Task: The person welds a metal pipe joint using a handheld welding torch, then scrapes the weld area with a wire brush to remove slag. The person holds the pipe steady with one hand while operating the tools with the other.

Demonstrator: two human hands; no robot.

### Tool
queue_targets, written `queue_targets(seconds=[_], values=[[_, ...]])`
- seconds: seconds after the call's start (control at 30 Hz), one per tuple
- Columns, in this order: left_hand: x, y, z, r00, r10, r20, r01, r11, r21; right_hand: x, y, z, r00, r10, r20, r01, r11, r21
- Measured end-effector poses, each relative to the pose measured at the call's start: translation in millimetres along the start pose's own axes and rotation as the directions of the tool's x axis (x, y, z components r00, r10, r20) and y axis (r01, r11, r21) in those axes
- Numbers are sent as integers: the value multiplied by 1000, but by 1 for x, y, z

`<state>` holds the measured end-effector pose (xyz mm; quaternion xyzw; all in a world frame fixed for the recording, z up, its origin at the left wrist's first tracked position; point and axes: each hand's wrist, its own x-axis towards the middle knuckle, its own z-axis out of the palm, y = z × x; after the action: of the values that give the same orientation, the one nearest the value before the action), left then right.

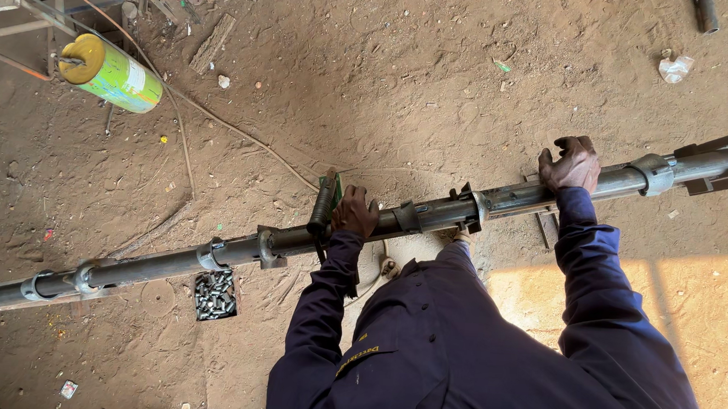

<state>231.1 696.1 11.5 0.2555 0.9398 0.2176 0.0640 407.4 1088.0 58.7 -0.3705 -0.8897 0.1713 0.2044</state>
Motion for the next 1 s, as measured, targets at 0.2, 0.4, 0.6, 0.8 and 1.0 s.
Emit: queue_targets(seconds=[0.2, 0.4, 0.6, 0.8, 1.0], values=[[1, 1, -1, 1000, 1, 0, -1, 1000, -3, 0, -2, -2, 1000, 1, 9, -1, 1000, -7], [1, 1, -1, 1000, -1, -3, 1, 1000, -2, -1, -5, -4, 1000, -10, 10, 10, 1000, -12], [-1, 3, -4, 1000, 10, -19, -10, 1000, -15, -1, -8, -7, 1000, -7, -3, 7, 1000, -7], [1, 3, -3, 1000, 8, -13, -8, 1000, -7, -1, -8, -7, 1000, -16, -10, 16, 1000, 5], [-1, 4, -3, 999, 7, -50, -9, 1000, -23, -2, -6, -3, 999, -43, -26, 43, 999, -11]])
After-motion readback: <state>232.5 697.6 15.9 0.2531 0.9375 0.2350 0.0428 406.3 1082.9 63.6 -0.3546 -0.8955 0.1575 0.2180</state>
